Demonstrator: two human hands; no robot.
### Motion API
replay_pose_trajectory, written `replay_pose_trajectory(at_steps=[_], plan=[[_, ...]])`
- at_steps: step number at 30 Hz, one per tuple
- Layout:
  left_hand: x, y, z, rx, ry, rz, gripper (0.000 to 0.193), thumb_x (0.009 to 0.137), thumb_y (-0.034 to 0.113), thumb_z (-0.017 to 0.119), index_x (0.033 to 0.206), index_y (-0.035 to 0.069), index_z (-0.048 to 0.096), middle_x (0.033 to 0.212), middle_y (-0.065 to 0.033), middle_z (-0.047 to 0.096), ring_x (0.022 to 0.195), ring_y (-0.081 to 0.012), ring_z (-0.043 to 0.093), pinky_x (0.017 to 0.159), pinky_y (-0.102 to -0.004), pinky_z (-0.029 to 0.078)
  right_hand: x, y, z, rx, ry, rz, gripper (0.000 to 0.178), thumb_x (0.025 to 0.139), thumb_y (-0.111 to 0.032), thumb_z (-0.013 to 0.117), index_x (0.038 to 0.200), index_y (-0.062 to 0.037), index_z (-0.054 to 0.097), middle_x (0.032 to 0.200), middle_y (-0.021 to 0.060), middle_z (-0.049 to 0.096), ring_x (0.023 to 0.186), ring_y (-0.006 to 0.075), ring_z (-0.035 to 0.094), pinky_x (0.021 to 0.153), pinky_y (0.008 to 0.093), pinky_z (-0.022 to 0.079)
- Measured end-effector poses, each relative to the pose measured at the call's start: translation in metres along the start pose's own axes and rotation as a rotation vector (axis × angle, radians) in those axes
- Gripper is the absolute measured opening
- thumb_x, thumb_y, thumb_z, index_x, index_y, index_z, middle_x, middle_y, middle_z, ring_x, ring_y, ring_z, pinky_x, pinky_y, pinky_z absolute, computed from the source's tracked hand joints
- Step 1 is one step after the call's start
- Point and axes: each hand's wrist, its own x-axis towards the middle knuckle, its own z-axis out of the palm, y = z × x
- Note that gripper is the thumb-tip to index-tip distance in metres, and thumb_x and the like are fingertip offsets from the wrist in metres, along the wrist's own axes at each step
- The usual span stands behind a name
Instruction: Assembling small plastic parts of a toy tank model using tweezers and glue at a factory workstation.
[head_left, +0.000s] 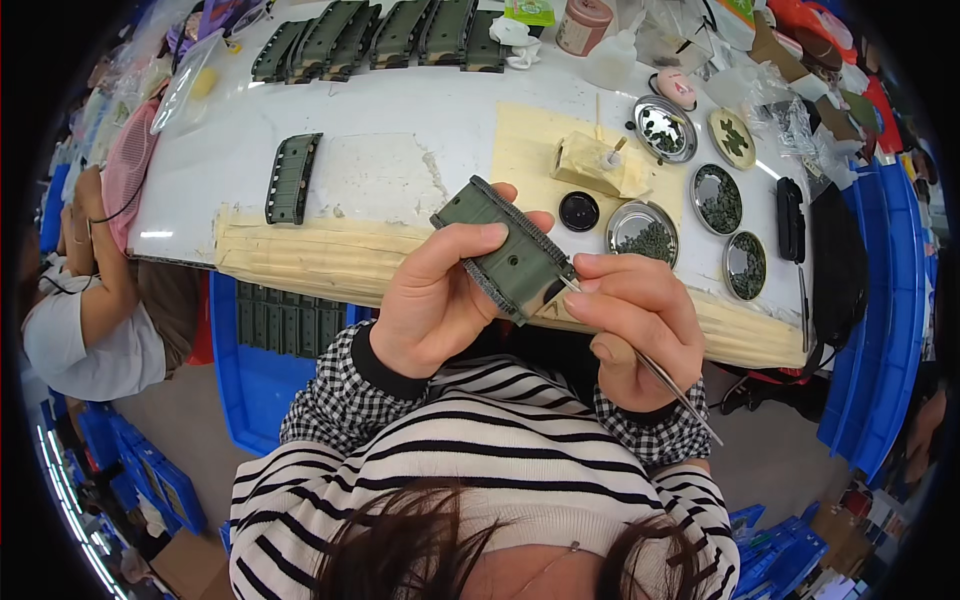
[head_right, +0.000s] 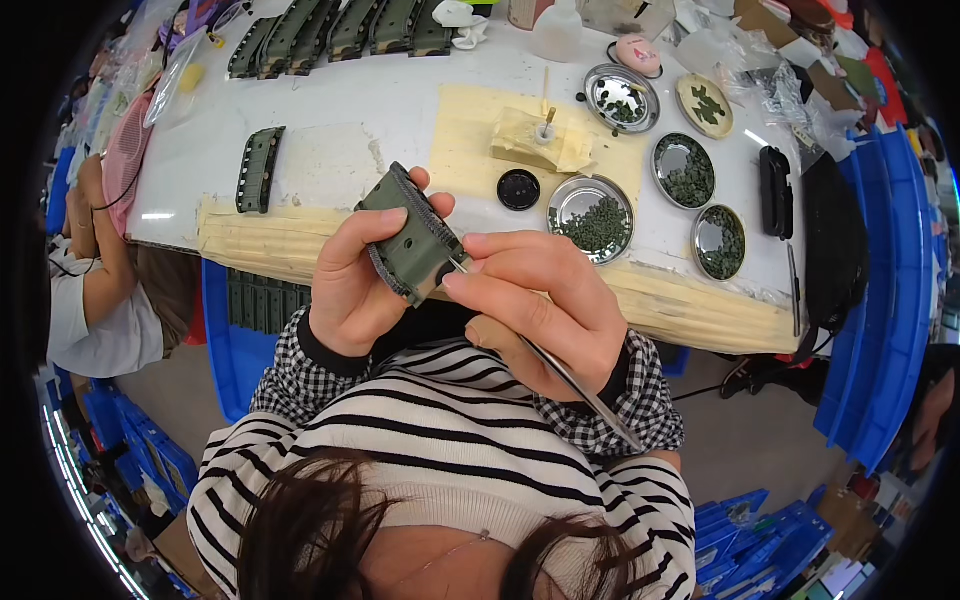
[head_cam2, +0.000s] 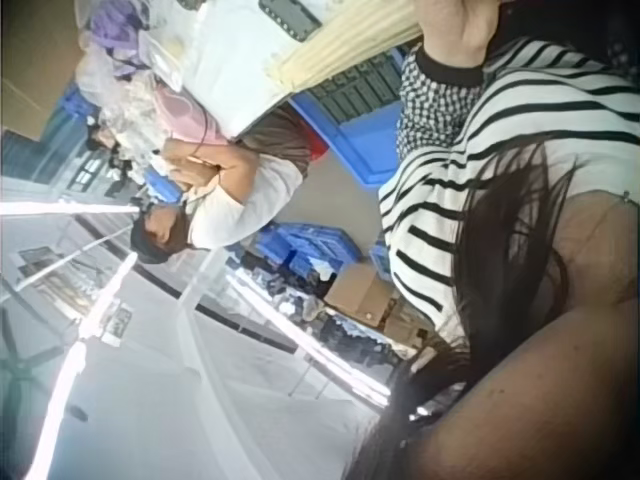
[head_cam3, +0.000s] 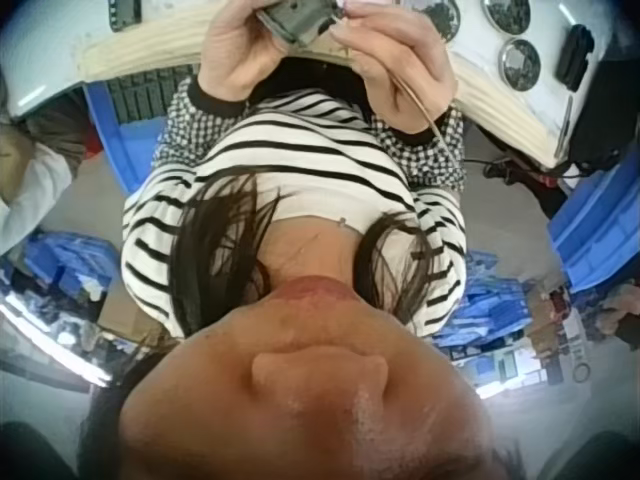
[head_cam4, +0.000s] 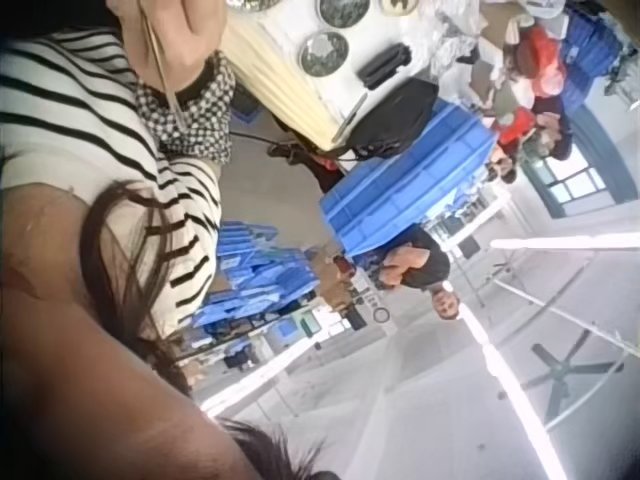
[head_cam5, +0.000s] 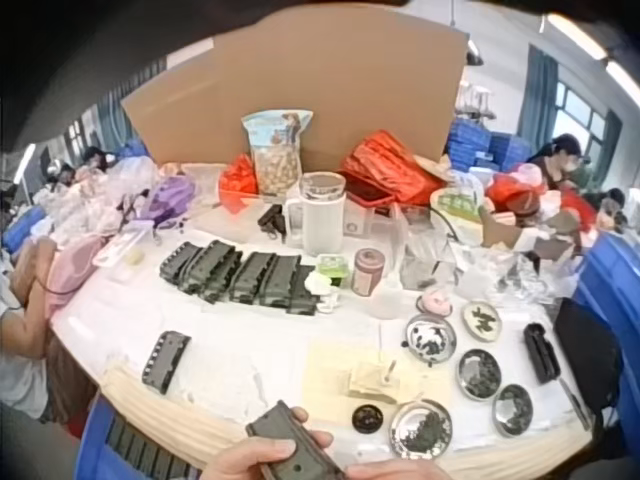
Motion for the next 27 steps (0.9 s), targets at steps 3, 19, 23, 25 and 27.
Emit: replay_pose_trajectory(at_steps=[3,19,23,25,27], plan=[[0.0,-0.001,-0.002,-0.025,-0.06,0.006,0.038,0.091,0.008,0.053,0.128,0.01,0.043,0.121,-0.0173,0.057,0.106,-0.026,0.062,0.086,-0.0422,0.056,-0.001,-0.004,0.003,-0.015,0.029,0.01,0.035,0.076,0.0,0.071,0.111,0.0002,0.065,0.103,0.0118,0.061,0.102,0.0313,0.063,0.084,0.0379,0.052],[0.0,-0.01,-0.004,-0.05,-0.081,0.04,0.041,0.09,0.007,0.056,0.128,0.013,0.042,0.121,-0.0181,0.057,0.107,-0.0287,0.061,0.089,-0.0445,0.054,-0.01,-0.005,0.018,-0.03,0.204,0.011,0.019,0.085,0.003,0.063,0.103,0.0053,0.065,0.096,0.0157,0.062,0.095,0.0309,0.065,0.079,0.0358,0.054],[0.001,-0.012,-0.005,-0.068,-0.097,0.04,0.041,0.09,0.007,0.056,0.128,0.013,0.042,0.121,-0.0176,0.057,0.107,-0.0287,0.061,0.089,-0.0445,0.054,-0.012,-0.005,0.024,-0.029,0.262,0.021,0.016,0.087,0.002,0.061,0.102,0.0064,0.065,0.095,0.0162,0.063,0.093,0.0309,0.065,0.078,0.0354,0.054],[0.002,-0.012,-0.007,-0.082,-0.125,0.039,0.041,0.09,0.007,0.055,0.128,0.014,0.042,0.121,-0.0171,0.057,0.107,-0.0286,0.061,0.089,-0.0443,0.054,-0.012,-0.006,0.024,-0.027,0.269,0.032,0.015,0.087,0.001,0.061,0.101,0.0064,0.065,0.094,0.0163,0.063,0.093,0.0309,0.065,0.078,0.0353,0.054],[0.003,-0.013,-0.007,-0.087,-0.139,0.04,0.041,0.09,0.007,0.055,0.128,0.015,0.042,0.121,-0.0167,0.057,0.107,-0.0285,0.061,0.089,-0.044,0.054,-0.012,-0.007,0.025,-0.023,0.278,0.041,0.014,0.088,0.001,0.06,0.1,0.0064,0.065,0.094,0.0164,0.063,0.093,0.0309,0.065,0.079,0.0353,0.054]])
